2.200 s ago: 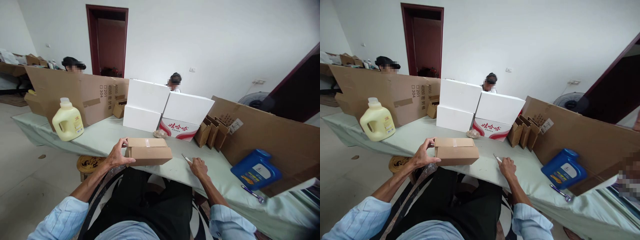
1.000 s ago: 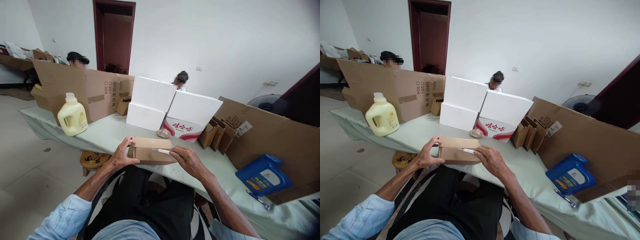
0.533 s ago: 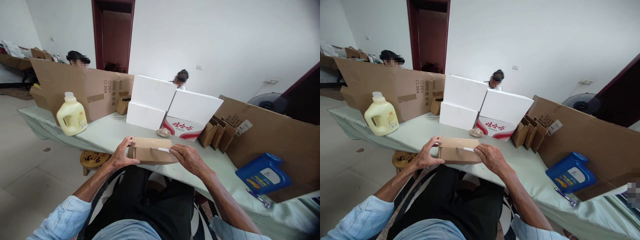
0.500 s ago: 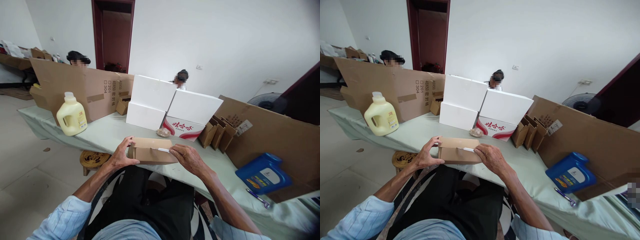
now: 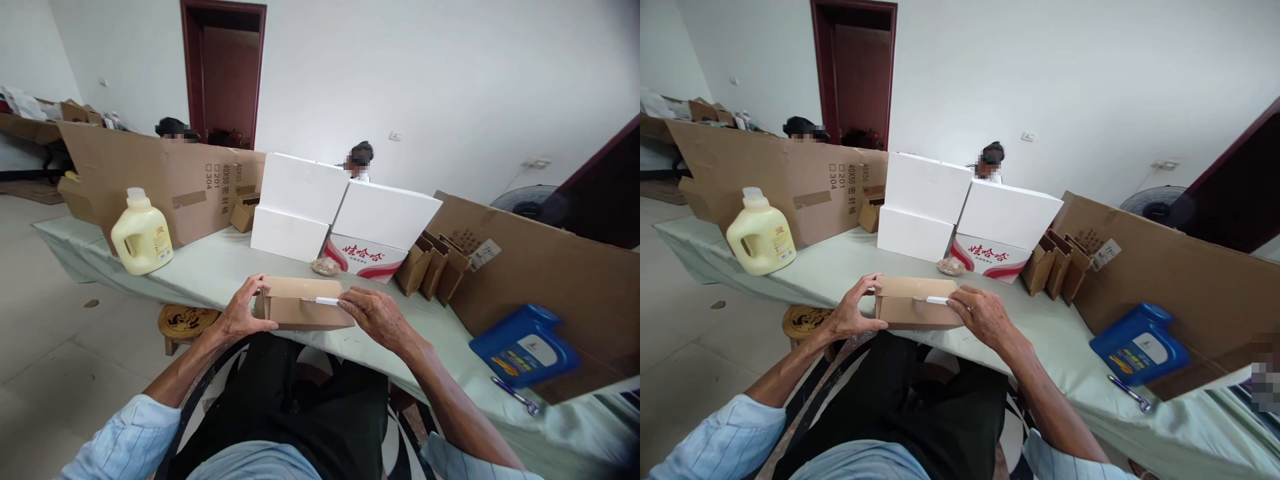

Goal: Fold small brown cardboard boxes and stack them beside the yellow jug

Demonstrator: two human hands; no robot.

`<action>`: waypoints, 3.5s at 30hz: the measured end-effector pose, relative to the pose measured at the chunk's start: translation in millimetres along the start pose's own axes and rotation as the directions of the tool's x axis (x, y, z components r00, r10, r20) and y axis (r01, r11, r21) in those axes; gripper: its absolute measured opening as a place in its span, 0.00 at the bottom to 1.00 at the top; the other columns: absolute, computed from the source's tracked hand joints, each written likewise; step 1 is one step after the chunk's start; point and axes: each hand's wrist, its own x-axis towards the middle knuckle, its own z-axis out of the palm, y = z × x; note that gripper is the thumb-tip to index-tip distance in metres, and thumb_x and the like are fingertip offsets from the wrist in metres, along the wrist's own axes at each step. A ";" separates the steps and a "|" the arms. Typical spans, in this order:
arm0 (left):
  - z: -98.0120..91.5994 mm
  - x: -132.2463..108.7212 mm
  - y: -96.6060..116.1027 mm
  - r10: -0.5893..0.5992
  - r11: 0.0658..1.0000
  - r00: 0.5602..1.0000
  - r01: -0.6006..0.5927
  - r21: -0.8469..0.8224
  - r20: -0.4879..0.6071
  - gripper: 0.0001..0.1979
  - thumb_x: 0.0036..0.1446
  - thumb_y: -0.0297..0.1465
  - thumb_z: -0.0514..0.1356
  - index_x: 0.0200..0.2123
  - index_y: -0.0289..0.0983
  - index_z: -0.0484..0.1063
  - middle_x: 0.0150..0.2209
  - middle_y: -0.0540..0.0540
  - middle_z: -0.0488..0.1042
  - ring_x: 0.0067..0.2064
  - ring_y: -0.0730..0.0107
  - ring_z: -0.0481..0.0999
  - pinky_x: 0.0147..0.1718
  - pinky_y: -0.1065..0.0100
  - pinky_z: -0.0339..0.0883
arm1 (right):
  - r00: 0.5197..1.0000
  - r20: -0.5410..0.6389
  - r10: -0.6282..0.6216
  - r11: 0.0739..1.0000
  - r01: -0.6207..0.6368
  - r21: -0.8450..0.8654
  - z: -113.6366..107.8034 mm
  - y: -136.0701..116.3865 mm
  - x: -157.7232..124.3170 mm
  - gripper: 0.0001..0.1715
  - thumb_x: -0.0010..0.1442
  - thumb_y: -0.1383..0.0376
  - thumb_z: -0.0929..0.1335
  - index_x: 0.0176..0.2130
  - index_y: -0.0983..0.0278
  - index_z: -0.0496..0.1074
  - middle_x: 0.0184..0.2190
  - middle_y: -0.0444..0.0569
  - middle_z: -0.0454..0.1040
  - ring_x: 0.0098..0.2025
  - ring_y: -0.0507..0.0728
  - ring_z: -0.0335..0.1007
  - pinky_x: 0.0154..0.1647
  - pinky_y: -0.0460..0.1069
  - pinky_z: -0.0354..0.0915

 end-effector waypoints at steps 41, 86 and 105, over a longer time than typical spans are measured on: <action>-9.6 11.9 6.7 0.020 0.998 0.994 -0.026 0.055 0.112 0.49 0.44 0.38 0.79 0.69 0.46 0.64 0.68 0.36 0.66 0.68 0.41 0.70 0.56 0.48 0.77 | 0.924 -0.382 0.027 0.998 -0.001 0.069 56.2 6.4 -11.1 0.18 0.76 0.56 0.63 0.55 0.59 0.77 0.52 0.58 0.79 0.56 0.66 0.72 0.61 0.64 0.68; 38.8 125.8 47.3 -0.148 0.959 0.942 0.062 0.277 0.302 0.13 0.56 0.34 0.61 0.34 0.40 0.87 0.38 0.45 0.88 0.41 0.56 0.84 0.41 0.63 0.70 | 0.969 -0.196 0.149 0.965 -0.099 0.245 67.5 10.4 52.9 0.09 0.73 0.68 0.69 0.43 0.64 0.82 0.43 0.51 0.83 0.48 0.58 0.76 0.53 0.52 0.67; 46.4 114.1 32.1 -0.133 0.932 0.977 0.066 0.357 0.167 0.19 0.55 0.47 0.56 0.31 0.46 0.85 0.41 0.47 0.88 0.46 0.49 0.84 0.44 0.60 0.70 | 0.965 -0.118 0.233 0.961 -0.210 0.182 74.1 13.1 56.8 0.10 0.75 0.61 0.70 0.49 0.60 0.82 0.47 0.48 0.82 0.51 0.57 0.75 0.50 0.49 0.65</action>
